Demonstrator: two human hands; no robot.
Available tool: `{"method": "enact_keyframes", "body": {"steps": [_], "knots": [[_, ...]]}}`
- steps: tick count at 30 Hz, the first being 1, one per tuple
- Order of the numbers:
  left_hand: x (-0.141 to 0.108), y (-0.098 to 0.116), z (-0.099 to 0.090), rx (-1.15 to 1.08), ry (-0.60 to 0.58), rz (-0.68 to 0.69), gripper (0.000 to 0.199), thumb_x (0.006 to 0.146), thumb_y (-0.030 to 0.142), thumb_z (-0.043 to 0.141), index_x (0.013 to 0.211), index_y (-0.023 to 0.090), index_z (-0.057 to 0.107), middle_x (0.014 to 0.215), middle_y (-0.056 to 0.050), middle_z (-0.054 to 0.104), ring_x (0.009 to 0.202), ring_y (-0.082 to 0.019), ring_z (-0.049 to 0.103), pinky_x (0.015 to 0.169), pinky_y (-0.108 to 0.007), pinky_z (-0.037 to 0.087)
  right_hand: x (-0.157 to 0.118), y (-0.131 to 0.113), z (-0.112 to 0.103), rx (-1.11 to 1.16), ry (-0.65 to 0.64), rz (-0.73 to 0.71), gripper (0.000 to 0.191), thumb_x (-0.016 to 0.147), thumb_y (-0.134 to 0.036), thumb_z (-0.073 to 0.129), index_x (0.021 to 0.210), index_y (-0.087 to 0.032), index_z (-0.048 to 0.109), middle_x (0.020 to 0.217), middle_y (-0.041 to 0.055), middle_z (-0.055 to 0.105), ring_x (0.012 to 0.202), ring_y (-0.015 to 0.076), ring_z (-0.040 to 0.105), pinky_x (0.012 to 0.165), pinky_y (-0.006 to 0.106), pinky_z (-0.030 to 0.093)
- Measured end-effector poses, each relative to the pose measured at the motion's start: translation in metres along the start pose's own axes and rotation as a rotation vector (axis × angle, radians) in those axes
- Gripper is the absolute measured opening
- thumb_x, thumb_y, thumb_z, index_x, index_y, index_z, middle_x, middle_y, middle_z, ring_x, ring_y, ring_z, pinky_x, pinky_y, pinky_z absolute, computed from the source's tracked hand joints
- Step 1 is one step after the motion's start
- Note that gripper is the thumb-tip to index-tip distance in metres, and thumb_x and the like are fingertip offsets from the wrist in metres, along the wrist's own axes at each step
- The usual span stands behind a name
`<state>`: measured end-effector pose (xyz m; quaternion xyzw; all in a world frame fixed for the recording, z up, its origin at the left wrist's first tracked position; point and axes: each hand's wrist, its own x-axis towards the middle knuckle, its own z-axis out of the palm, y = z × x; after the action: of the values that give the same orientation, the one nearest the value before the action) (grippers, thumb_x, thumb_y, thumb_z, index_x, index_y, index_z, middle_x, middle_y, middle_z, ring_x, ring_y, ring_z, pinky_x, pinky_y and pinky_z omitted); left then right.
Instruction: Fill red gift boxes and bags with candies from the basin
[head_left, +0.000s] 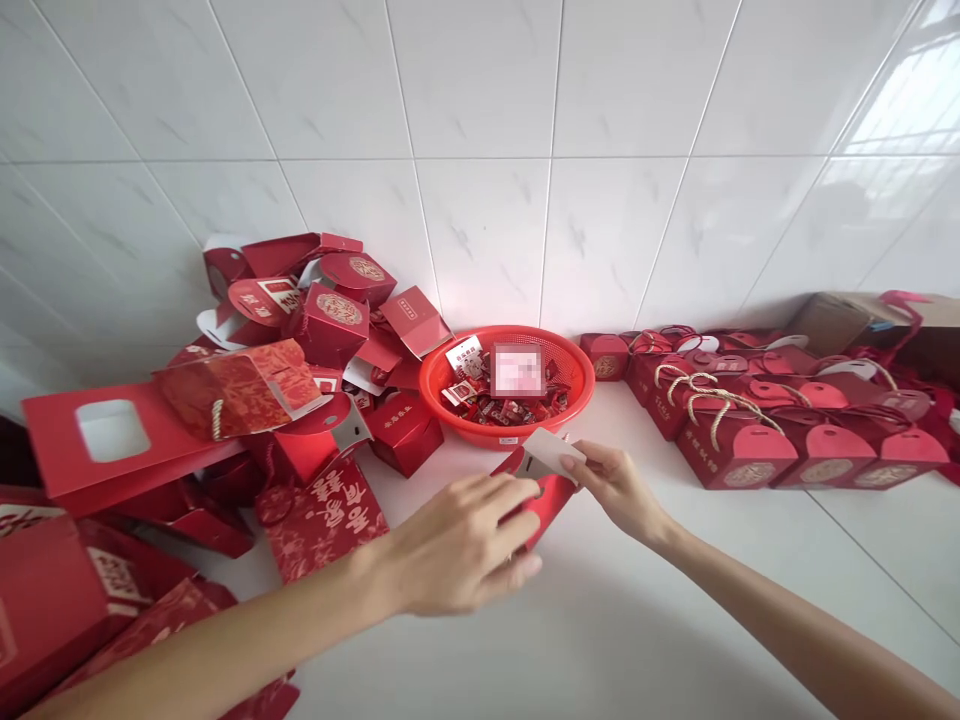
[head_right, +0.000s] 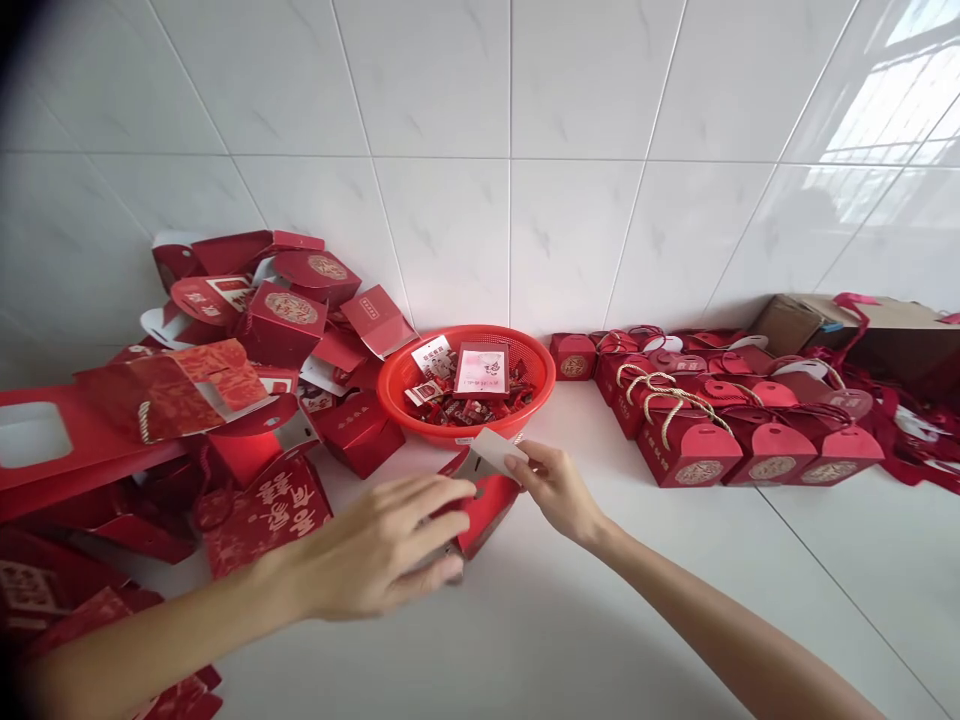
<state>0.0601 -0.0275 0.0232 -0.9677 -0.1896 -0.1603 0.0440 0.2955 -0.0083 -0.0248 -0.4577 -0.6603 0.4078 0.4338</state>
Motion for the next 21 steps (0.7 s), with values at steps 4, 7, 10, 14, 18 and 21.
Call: {"method": "enact_keyframes", "body": {"steps": [4, 7, 10, 14, 18, 21], "knots": [[0.005, -0.023, 0.002, 0.024, -0.084, -0.270, 0.033, 0.102, 0.028, 0.037, 0.106, 0.019, 0.068, 0.118, -0.011, 0.064, 0.095, -0.023, 0.067, 0.088, -0.037, 0.054, 0.002, 0.009, -0.002, -0.087, -0.069, -0.010, 0.049, 0.094, -0.064, 0.048, 0.072, -0.020, 0.054, 0.063, -0.0009, 0.049, 0.059, 0.0135, 0.046, 0.056, 0.027, 0.046], [0.008, -0.033, 0.003, -0.051, -0.169, -0.403, 0.034, 0.100, 0.031, 0.039, 0.118, 0.023, 0.067, 0.114, -0.008, 0.060, 0.077, -0.017, 0.066, 0.077, -0.033, 0.055, 0.003, 0.014, -0.003, -0.304, -0.031, -0.122, 0.039, 0.099, -0.053, 0.044, 0.084, -0.021, 0.060, 0.072, 0.0024, 0.060, 0.061, 0.0160, 0.055, 0.059, 0.030, 0.052], [0.011, -0.036, -0.001, -0.085, -0.268, -0.441, 0.041, 0.090, 0.039, 0.054, 0.129, 0.025, 0.063, 0.112, -0.007, 0.057, 0.074, -0.018, 0.065, 0.073, -0.034, 0.056, 0.003, 0.012, -0.003, -0.561, 0.081, -0.352, 0.026, 0.101, -0.036, 0.044, 0.117, -0.023, 0.061, 0.103, 0.0097, 0.068, 0.078, 0.0209, 0.065, 0.069, 0.035, 0.058], [0.018, -0.037, -0.007, -0.148, -0.398, -0.443, 0.041, 0.081, 0.045, 0.064, 0.119, 0.028, 0.067, 0.108, -0.006, 0.054, 0.082, -0.024, 0.065, 0.073, -0.037, 0.055, 0.002, -0.004, 0.000, -0.808, 0.058, -0.673, 0.035, 0.098, -0.019, 0.045, 0.131, -0.022, 0.057, 0.125, 0.0168, 0.063, 0.106, 0.0277, 0.065, 0.086, 0.045, 0.057], [0.023, -0.038, -0.006, -0.164, -0.406, -0.408, 0.048, 0.079, 0.044, 0.069, 0.122, 0.024, 0.065, 0.114, -0.009, 0.055, 0.100, -0.028, 0.063, 0.083, -0.039, 0.053, 0.000, -0.023, 0.004, -0.889, -0.148, -0.850, 0.034, 0.097, -0.022, 0.049, 0.129, -0.014, 0.061, 0.146, 0.0222, 0.051, 0.135, 0.0340, 0.049, 0.109, 0.058, 0.043], [0.023, -0.040, -0.003, -0.153, -0.362, -0.362, 0.058, 0.078, 0.051, 0.072, 0.127, 0.021, 0.061, 0.112, -0.009, 0.055, 0.101, -0.028, 0.060, 0.083, -0.039, 0.052, -0.002, -0.033, 0.004, -0.855, -0.257, -0.827, 0.029, 0.100, -0.031, 0.050, 0.116, -0.014, 0.067, 0.141, 0.0210, 0.058, 0.137, 0.0331, 0.048, 0.114, 0.059, 0.038]]}}
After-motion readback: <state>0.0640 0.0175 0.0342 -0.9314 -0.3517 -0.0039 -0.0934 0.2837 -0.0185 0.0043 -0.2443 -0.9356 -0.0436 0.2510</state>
